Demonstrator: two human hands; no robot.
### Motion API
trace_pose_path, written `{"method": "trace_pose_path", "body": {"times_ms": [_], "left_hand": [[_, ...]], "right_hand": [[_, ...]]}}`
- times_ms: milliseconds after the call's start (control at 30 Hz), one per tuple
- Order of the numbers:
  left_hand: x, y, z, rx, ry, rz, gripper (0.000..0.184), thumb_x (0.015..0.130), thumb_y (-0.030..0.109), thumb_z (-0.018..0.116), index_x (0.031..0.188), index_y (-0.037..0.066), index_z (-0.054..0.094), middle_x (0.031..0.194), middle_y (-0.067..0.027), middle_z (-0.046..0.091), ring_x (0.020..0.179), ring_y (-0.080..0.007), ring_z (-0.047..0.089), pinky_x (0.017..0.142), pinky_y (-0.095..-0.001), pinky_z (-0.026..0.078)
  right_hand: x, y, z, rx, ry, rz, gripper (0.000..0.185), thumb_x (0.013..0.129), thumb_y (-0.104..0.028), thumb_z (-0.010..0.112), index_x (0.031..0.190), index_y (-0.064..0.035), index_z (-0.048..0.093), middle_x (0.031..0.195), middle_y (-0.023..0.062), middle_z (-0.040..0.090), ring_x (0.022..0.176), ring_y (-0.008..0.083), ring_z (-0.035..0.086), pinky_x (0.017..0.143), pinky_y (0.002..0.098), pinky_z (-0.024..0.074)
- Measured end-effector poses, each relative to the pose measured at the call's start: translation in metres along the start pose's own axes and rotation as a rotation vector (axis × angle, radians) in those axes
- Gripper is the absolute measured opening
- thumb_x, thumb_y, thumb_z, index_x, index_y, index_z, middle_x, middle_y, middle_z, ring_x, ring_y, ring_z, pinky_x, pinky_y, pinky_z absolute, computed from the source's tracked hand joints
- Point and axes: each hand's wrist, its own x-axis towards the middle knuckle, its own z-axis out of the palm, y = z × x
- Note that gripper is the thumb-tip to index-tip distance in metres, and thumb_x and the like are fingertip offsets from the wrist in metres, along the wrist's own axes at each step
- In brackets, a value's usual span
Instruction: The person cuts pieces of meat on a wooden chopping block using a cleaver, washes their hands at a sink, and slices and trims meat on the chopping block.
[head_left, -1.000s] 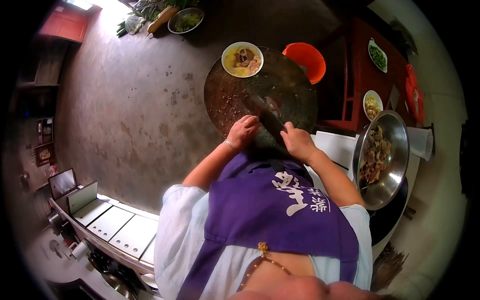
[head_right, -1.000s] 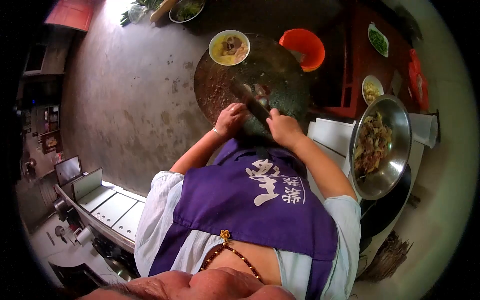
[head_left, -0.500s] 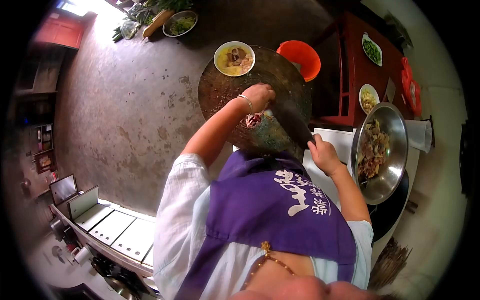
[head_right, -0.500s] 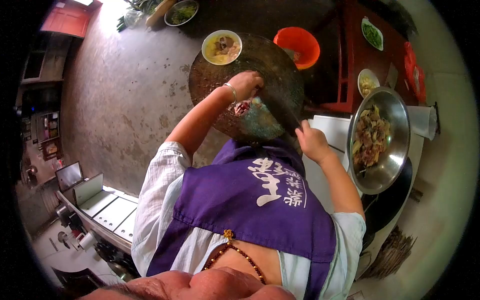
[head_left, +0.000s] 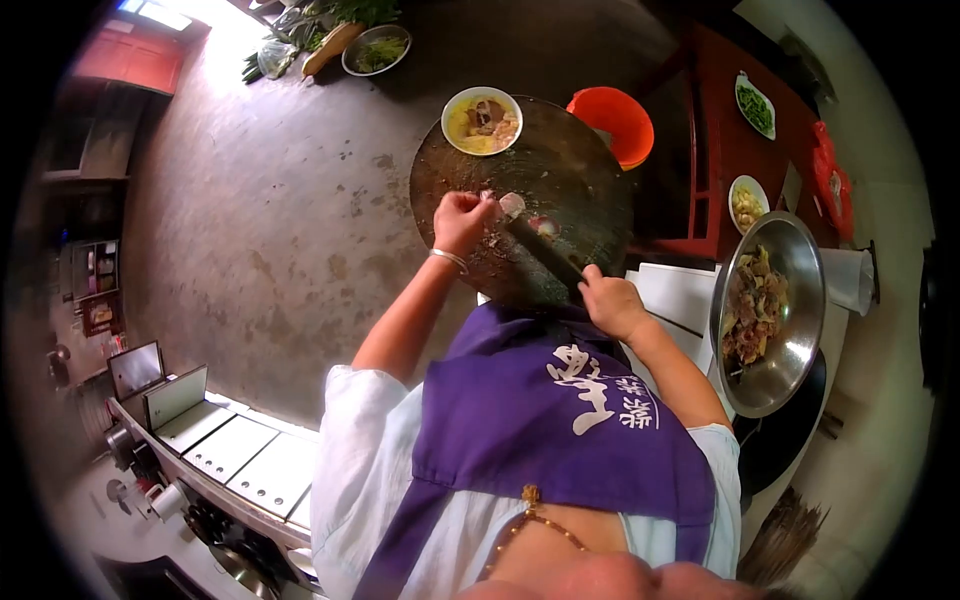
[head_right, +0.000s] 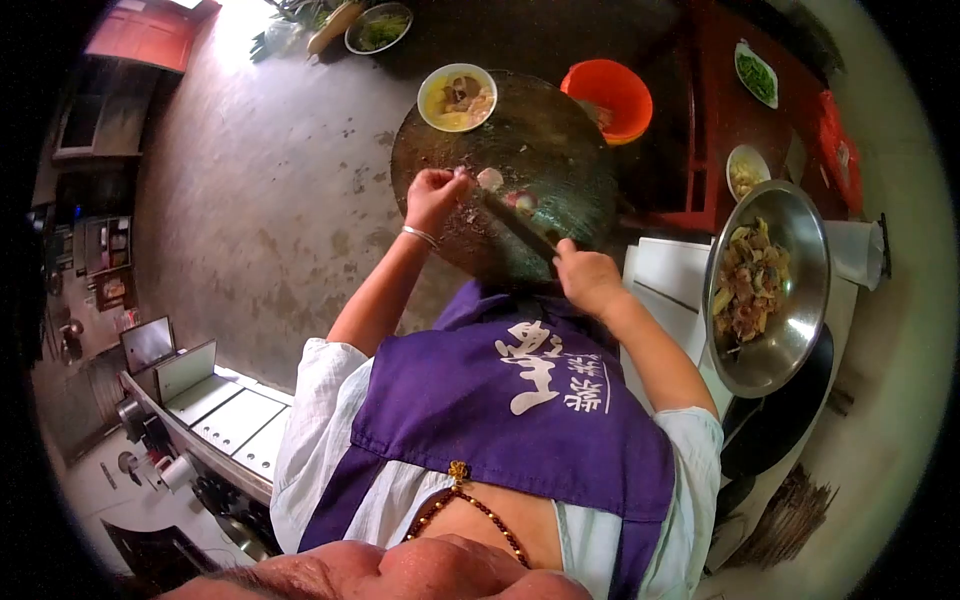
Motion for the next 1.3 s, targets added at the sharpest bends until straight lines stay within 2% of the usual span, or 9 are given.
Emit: {"method": "trace_pose_path", "body": {"times_ms": [133,200,267,367,467,600,833,933,1300], "left_hand": [[-0.024,-0.020,0.014,-0.389,-0.142,-0.167,0.027,0.087,0.018,0.064,0.088,-0.008,0.059,0.070,-0.0113,0.064,0.047,-0.0145,0.058,0.039,-0.0250,0.047],[-0.034,-0.026,0.033,-0.310,0.008,-0.191,0.030,0.089,0.023,0.062,0.081,-0.005,0.057,0.071,-0.0136,0.064,0.048,-0.0174,0.061,0.038,-0.0256,0.049],[-0.046,-0.006,0.021,-0.097,-0.273,-0.265,0.033,0.091,0.030,0.059,0.086,-0.003,0.057,0.073,-0.0146,0.065,0.054,-0.0244,0.066,0.043,-0.0327,0.051],[-0.060,-0.008,0.014,0.595,-0.014,0.111,0.018,0.088,0.020,0.061,0.088,0.002,0.060,0.080,-0.0135,0.066,0.071,-0.0271,0.066,0.061,-0.0358,0.053],[-0.048,-0.024,0.002,0.761,-0.043,0.813,0.013,0.083,0.011,0.060,0.095,0.006,0.062,0.097,-0.0120,0.063,0.093,-0.0309,0.061,0.075,-0.0373,0.050],[-0.036,-0.028,-0.006,0.778,-0.381,1.054,0.027,0.073,0.007,0.059,0.100,0.005,0.062,0.113,-0.0122,0.056,0.102,-0.0302,0.056,0.078,-0.0375,0.051],[-0.022,-0.043,-0.007,0.744,-0.430,0.916,0.025,0.072,0.008,0.059,0.097,0.006,0.064,0.108,-0.0102,0.058,0.107,-0.0290,0.055,0.084,-0.0365,0.050],[-0.019,-0.049,-0.007,0.741,-0.331,1.087,0.023,0.073,0.009,0.061,0.095,0.007,0.065,0.105,-0.0090,0.060,0.104,-0.0285,0.056,0.086,-0.0371,0.049],[-0.017,-0.052,-0.008,0.733,-0.329,1.071,0.029,0.070,0.012,0.061,0.098,0.013,0.068,0.104,-0.0035,0.062,0.106,-0.0248,0.056,0.088,-0.0340,0.049]], "right_hand": [[0.001,0.011,0.002,0.046,0.116,0.097,0.019,0.091,-0.021,0.049,0.096,-0.0034,0.043,0.066,0.0218,0.060,0.063,0.0427,0.059,0.059,0.0524,0.0460],[0.003,0.012,0.003,0.070,0.140,0.068,0.019,0.091,-0.020,0.050,0.095,-0.0031,0.043,0.065,0.0221,0.060,0.062,0.0429,0.058,0.058,0.0524,0.0456],[0.003,0.008,-0.002,0.075,0.156,0.018,0.018,0.091,-0.019,0.051,0.095,-0.0031,0.043,0.065,0.0221,0.060,0.062,0.0429,0.058,0.058,0.0522,0.0456],[0.001,-0.002,-0.006,0.082,0.120,0.026,0.018,0.091,-0.019,0.051,0.095,-0.0034,0.043,0.066,0.0221,0.060,0.063,0.0430,0.059,0.058,0.0522,0.0456],[0.001,-0.001,0.001,0.105,0.130,0.024,0.018,0.091,-0.019,0.051,0.096,-0.0038,0.043,0.066,0.0218,0.061,0.064,0.0428,0.059,0.058,0.0523,0.0456],[0.000,-0.002,0.000,0.112,0.074,0.021,0.019,0.091,-0.020,0.051,0.097,-0.0039,0.043,0.067,0.0217,0.061,0.064,0.0428,0.059,0.058,0.0526,0.0456],[-0.001,-0.005,-0.006,0.084,-0.003,-0.003,0.019,0.091,-0.019,0.050,0.097,-0.0032,0.042,0.068,0.0221,0.061,0.065,0.0427,0.060,0.059,0.0527,0.0461],[0.002,-0.009,-0.009,0.050,-0.072,0.009,0.019,0.091,-0.019,0.049,0.097,-0.0019,0.042,0.069,0.0226,0.061,0.067,0.0428,0.060,0.061,0.0526,0.0464],[0.039,-0.011,-0.009,0.190,-0.083,0.069,0.024,0.093,-0.023,0.046,0.101,0.0005,0.045,0.081,0.0267,0.062,0.081,0.0444,0.059,0.072,0.0517,0.0461]]}}
